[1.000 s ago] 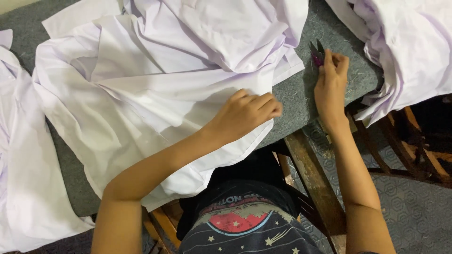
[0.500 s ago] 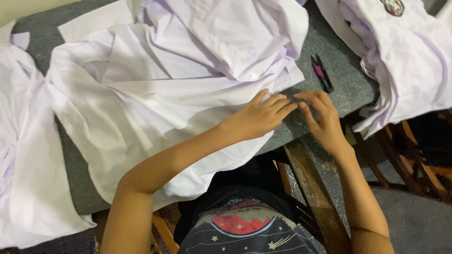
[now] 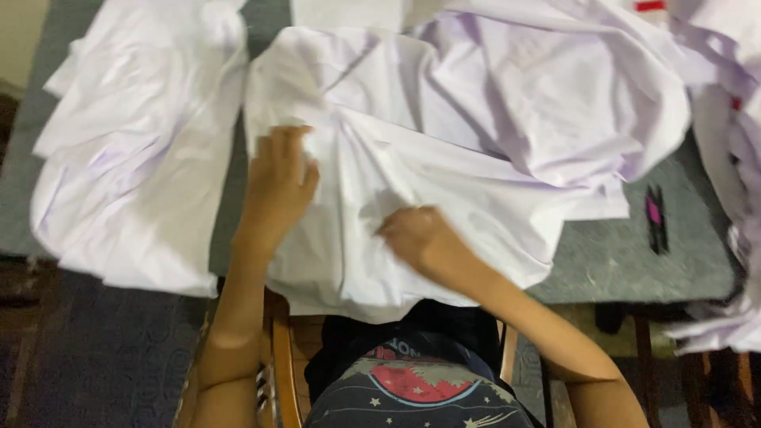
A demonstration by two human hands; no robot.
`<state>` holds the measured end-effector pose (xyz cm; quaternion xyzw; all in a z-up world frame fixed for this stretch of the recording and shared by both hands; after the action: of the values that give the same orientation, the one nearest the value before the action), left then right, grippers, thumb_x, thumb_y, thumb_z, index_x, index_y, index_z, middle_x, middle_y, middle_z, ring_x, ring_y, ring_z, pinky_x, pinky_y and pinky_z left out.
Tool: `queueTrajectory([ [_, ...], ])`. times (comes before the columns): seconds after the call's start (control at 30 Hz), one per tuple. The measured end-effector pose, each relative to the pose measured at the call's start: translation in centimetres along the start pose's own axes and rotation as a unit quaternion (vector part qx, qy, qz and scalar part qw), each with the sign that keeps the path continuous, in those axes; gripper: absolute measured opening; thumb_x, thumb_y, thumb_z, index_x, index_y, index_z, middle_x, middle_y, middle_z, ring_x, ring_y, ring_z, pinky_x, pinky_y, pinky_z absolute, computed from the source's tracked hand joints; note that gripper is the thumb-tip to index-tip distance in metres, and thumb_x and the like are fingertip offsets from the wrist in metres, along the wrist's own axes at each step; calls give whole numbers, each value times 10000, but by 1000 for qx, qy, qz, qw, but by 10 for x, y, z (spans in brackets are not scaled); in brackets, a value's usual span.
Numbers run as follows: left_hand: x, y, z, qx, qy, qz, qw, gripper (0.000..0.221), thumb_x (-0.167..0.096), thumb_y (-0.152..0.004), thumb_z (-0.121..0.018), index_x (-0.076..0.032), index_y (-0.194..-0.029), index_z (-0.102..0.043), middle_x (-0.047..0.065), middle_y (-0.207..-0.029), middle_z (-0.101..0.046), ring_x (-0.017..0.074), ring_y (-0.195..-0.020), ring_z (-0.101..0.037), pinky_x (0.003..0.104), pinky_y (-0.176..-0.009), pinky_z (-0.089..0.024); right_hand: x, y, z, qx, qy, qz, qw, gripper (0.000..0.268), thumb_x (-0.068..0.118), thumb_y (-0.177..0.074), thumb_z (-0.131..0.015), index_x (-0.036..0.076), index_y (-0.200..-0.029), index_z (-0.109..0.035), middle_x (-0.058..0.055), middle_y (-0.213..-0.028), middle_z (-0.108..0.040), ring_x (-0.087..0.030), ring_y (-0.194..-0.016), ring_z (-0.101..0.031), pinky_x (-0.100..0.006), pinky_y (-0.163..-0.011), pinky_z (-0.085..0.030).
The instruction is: Folding a finished shirt and using small scissors to trim loose threads from another shirt.
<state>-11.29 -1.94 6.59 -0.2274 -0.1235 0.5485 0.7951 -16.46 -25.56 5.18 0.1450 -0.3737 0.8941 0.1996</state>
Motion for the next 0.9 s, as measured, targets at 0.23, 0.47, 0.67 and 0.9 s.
queueTrajectory([
  [0.23, 88, 45, -17, 133, 218, 364, 896, 539, -384, -1017, -598, -41, -1408, -457, 222, -1257, -556, 452, -1177, -587, 581, -907, -525, 86, 12, -111, 161, 197, 114, 960, 737, 596, -873, -467, 171, -1475, -470, -203, -1598, -382, -378, -1482, -379, -785, -1055, -315],
  [0.47, 117, 52, -34, 16, 434, 421, 797, 437, -253, -947, -577, -162, -1373, -549, 93, -919, -607, 225, -897, -607, 367, -756, -506, 71, 16, -79, 80, 164, 116, 976, 168, 131, -1041, -559, 73, -1131, -688, -156, -1354, -649, -331, -1324, -587, -548, -1034, -463],
  [0.67, 93, 52, 16, -94, 625, 475, 612, 390, -302, -924, -612, -205, -1302, -600, 63, -1149, -681, 172, -1041, -669, 318, -907, -562, 62, 22, -39, 182, 217, 71, 957, 1027, 640, -626, -650, 201, -1525, -417, -165, -1642, -358, -263, -1502, -371, -598, -1116, -365],
  [0.9, 58, 57, 55, -195, 697, 491, 485, 344, -254, -916, -622, -205, -1251, -684, 21, -1206, -738, 140, -1062, -756, 317, -942, -661, 56, 55, -26, 42, 138, 60, 988, 234, 189, -1059, -533, 118, -1204, -703, -93, -1244, -702, -340, -1335, -581, -553, -1057, -457],
])
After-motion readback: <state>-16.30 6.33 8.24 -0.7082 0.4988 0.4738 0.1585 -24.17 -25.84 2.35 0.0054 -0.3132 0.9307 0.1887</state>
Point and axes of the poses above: each hand's wrist, its own y-axis away from the middle knuckle, its own z-axis out of the back of the hand, x = y × z, the point moved 4 cm from there along -y, towards the middle knuckle
